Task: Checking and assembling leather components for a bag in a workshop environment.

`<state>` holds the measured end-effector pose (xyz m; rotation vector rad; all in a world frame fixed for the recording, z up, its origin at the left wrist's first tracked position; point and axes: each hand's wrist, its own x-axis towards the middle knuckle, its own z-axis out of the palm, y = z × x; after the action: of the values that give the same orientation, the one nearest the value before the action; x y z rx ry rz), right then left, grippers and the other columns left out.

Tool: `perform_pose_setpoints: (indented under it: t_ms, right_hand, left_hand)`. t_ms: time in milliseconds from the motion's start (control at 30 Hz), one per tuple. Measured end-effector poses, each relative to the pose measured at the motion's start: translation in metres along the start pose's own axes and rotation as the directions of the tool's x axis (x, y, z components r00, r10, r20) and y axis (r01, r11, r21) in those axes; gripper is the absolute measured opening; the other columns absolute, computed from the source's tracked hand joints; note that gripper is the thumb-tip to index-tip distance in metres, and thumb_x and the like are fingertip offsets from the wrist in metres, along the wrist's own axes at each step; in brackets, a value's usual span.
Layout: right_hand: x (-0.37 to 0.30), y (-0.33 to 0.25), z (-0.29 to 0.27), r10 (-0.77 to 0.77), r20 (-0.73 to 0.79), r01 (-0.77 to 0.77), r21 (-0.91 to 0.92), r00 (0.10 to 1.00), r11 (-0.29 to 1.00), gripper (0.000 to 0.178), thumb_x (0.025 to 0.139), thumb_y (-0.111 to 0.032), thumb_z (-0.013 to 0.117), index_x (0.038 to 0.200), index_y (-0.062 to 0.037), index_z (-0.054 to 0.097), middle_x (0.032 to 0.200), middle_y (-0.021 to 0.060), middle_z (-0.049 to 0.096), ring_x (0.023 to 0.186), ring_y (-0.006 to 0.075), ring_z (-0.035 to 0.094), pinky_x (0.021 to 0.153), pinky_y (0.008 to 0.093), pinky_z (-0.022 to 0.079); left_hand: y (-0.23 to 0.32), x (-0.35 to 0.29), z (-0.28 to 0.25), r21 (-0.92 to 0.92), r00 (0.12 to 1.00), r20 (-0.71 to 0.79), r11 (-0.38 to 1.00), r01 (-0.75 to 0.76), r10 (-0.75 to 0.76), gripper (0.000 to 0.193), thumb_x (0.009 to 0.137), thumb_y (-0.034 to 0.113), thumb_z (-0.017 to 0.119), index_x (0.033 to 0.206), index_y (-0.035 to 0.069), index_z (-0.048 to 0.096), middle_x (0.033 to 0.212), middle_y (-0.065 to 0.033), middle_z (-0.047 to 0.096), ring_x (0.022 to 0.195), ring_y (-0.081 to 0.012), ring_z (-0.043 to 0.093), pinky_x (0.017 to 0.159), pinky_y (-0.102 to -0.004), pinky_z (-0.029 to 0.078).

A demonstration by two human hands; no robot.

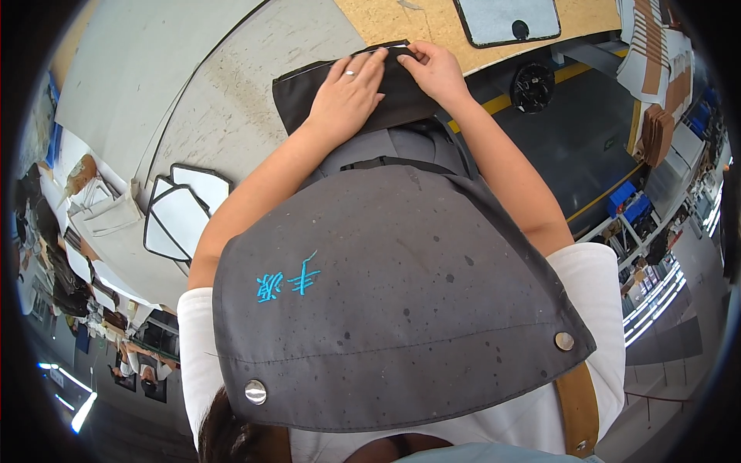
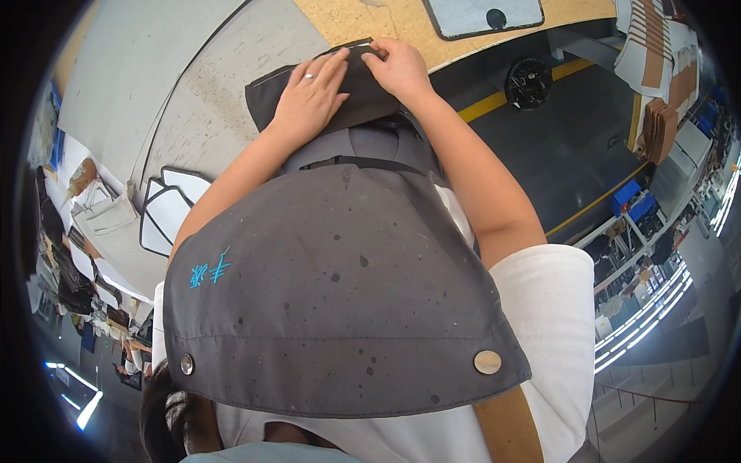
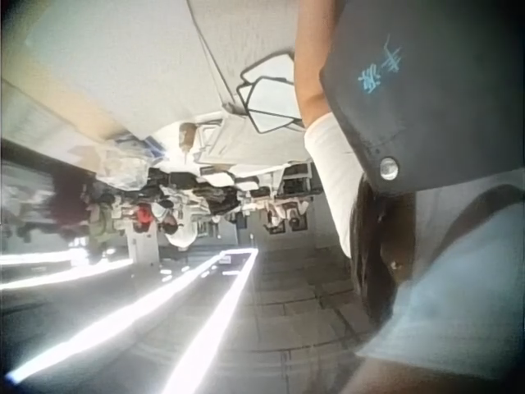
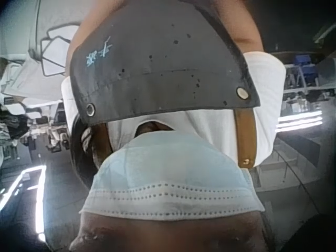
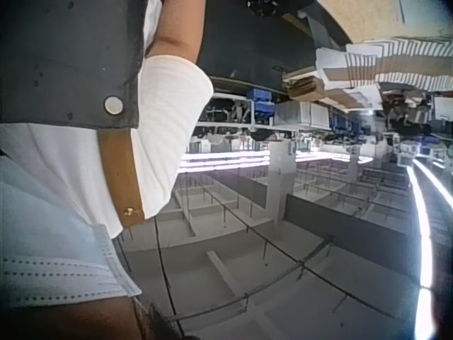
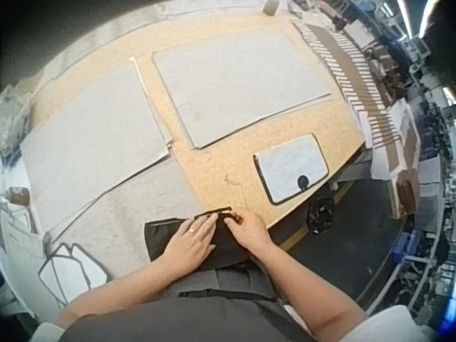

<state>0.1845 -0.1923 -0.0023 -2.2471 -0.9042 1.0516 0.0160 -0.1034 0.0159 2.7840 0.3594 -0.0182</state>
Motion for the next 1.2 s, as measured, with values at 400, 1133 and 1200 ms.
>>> perform_pose_setpoints:
  t_ms: [400, 1133, 1200]
  right_hand:
    - [-0.017, -0.017, -0.022, -0.031, -0.064, 0.027, -0.066, 0.997, 0.997, 0.025, 0.076, -0.027, 0.067, 0.084, -0.0037, 0.061, 0.078, 0.012, 0.067, 0.076, 0.0272, 0.065, 0.067, 0.0347, 0.05]
    - [0.005, 0.015, -0.01, 0.096, 0.048, -0.103, 0.159, 0.994, 0.982, 0.015, 0.082, -0.016, 0.063, 0.081, -0.0015, 0.061, 0.066, -0.0022, 0.055, 0.061, 0.0053, 0.047, 0.056, 0.0217, 0.039]
    - [0.005, 0.012, -0.011, 0.084, 0.042, -0.09, 0.151, 0.996, 0.985, 0.015, 0.082, -0.016, 0.063, 0.081, -0.0015, 0.061, 0.066, -0.0019, 0.055, 0.061, 0.0055, 0.047, 0.056, 0.0218, 0.039]
  left_hand:
    - [0.003, 0.008, 0.009, -0.083, 0.998, 0.06, 0.996, -0.01, 0.015, 0.041, 0.085, 0.02, 0.054, 0.124, 0.006, 0.047, 0.132, -0.0038, 0.044, 0.123, -0.0207, 0.039, 0.101, -0.0368, 0.036]
    - [0.004, 0.014, 0.004, -0.092, 0.998, 0.042, 0.995, -0.031, 0.035, 0.034, 0.081, 0.013, 0.057, 0.114, 0.007, 0.052, 0.138, 0.0007, 0.038, 0.116, -0.0223, 0.044, 0.09, -0.0365, 0.042]
    - [0.004, 0.017, 0.003, -0.061, 0.997, 0.067, 0.997, -0.037, 0.041, 0.026, 0.08, 0.014, 0.057, 0.105, 0.008, 0.053, 0.139, 0.0021, 0.037, 0.114, -0.0221, 0.046, 0.087, -0.0371, 0.042]
